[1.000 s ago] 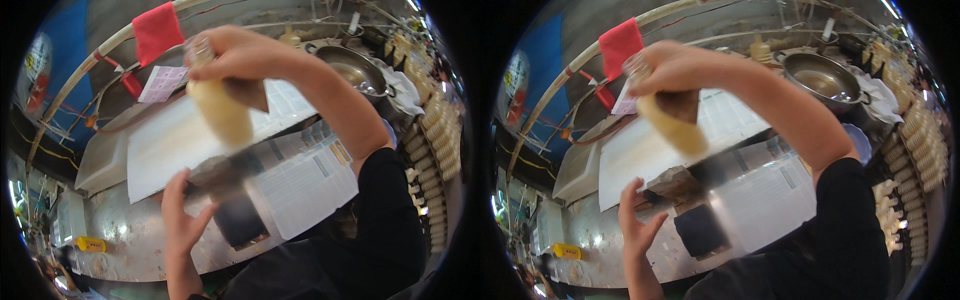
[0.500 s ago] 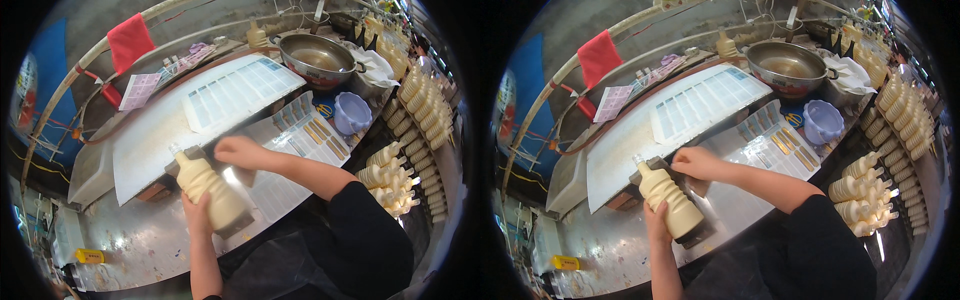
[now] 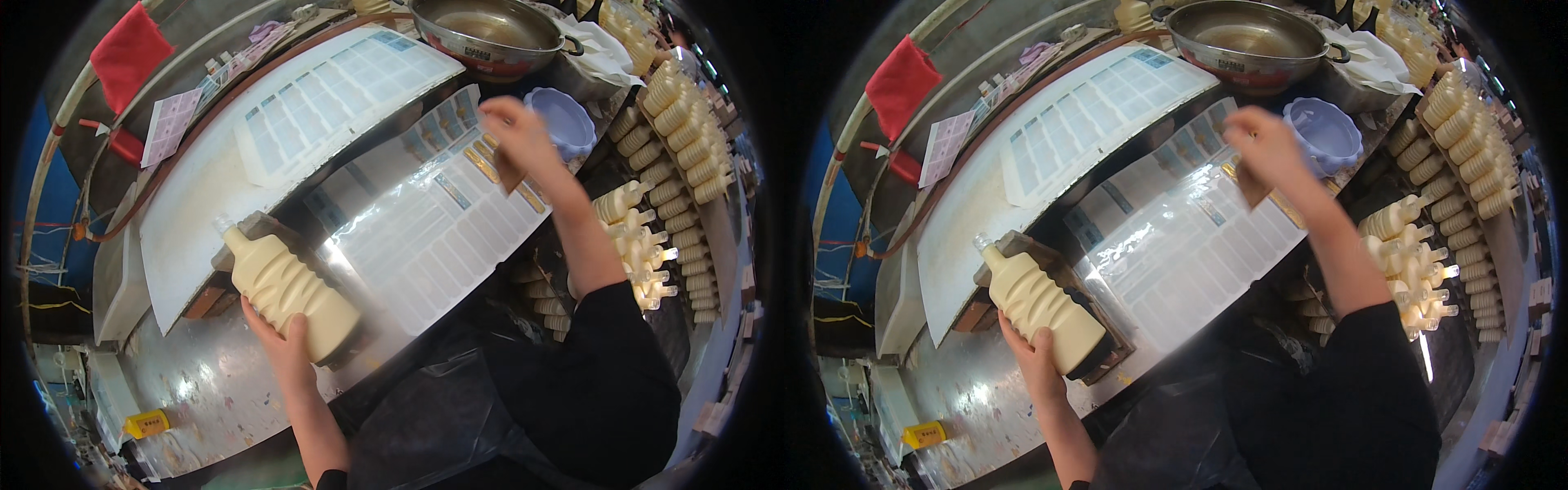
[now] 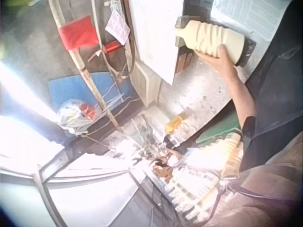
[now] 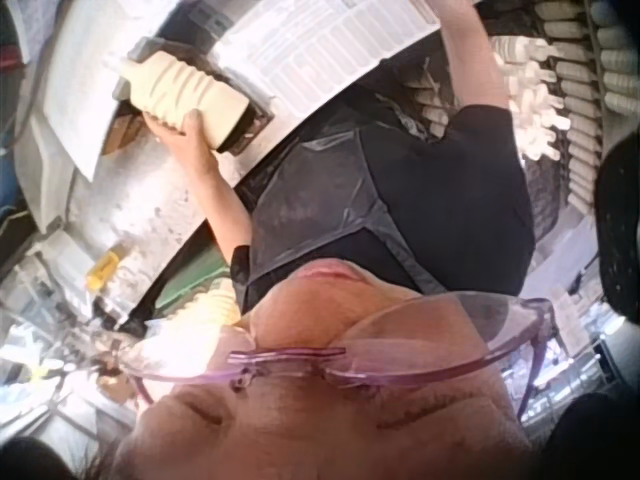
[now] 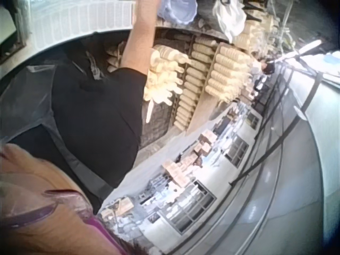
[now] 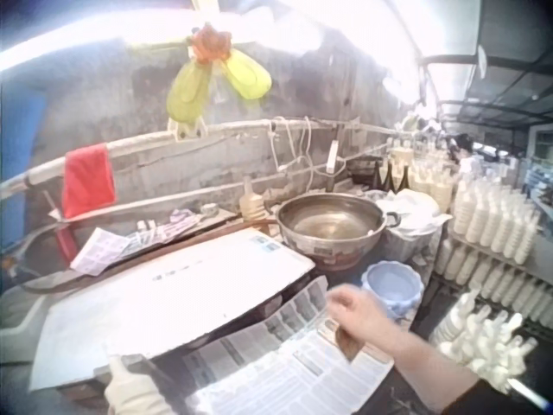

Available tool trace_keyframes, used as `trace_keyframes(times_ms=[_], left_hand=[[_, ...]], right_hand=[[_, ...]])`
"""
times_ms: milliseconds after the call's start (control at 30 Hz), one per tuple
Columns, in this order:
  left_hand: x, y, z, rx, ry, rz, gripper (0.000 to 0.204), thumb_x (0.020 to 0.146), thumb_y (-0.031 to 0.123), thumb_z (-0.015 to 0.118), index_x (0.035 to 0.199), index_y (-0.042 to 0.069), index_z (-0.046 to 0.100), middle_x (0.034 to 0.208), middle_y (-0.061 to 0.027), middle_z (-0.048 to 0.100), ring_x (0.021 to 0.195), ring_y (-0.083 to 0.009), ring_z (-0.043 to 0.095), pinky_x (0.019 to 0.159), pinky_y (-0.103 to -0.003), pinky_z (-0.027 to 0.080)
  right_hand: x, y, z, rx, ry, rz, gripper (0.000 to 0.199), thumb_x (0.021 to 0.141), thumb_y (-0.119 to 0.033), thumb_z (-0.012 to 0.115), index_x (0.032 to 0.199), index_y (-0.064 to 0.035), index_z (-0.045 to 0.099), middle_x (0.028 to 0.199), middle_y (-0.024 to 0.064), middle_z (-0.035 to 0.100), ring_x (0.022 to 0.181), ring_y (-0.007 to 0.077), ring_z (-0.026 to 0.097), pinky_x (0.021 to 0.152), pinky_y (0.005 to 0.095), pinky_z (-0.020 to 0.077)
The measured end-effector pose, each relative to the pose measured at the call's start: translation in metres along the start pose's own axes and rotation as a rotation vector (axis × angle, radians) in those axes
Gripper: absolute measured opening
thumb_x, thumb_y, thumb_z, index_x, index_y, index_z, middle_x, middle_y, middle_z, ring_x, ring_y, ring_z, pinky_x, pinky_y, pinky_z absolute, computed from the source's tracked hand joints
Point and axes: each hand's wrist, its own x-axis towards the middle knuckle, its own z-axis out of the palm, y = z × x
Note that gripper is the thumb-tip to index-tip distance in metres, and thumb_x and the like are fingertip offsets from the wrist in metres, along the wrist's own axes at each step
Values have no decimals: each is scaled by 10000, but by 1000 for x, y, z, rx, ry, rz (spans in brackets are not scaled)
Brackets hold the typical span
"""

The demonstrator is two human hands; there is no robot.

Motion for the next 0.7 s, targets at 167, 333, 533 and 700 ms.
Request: trace_keyframes(times_ms=[167,333,533,700], left_hand=[[0,-2,7,6,45,0,935,843,112,620,1637,37,133,1575,-185,334,1409,-295,407,1181,-417,328],[-6,-1,8,104,89,39,936,838,129,636,1632,23,152,1565,-189,358,1396,-301,430,1170,-421,349],[1,-9,3,-31,76,-17,976,813,146,671,1630,19,151,1551,-195,387,1397,-304,437,1171,-423,350],[-6,-7,3,-34,126,-44,989,778,111,642,1628,20,146,1567,-199,370,1420,-310,423,1184,-427,337]], right_hand=[[114,36,-88,-238,468,-150,298,919,-359,674,1118,-162,777,1021,95,779,977,253,747,852,363,565],[202,16,-76,-397,327,-347,229,807,-260,722,901,-64,794,799,157,754,748,306,740,730,410,574],[310,148,-73,-715,-204,82,348,902,-334,709,1133,-77,757,858,102,757,715,170,691,689,356,537],[291,117,-50,-420,-393,237,320,920,-371,702,1041,-76,735,772,45,664,681,131,607,611,328,450]])
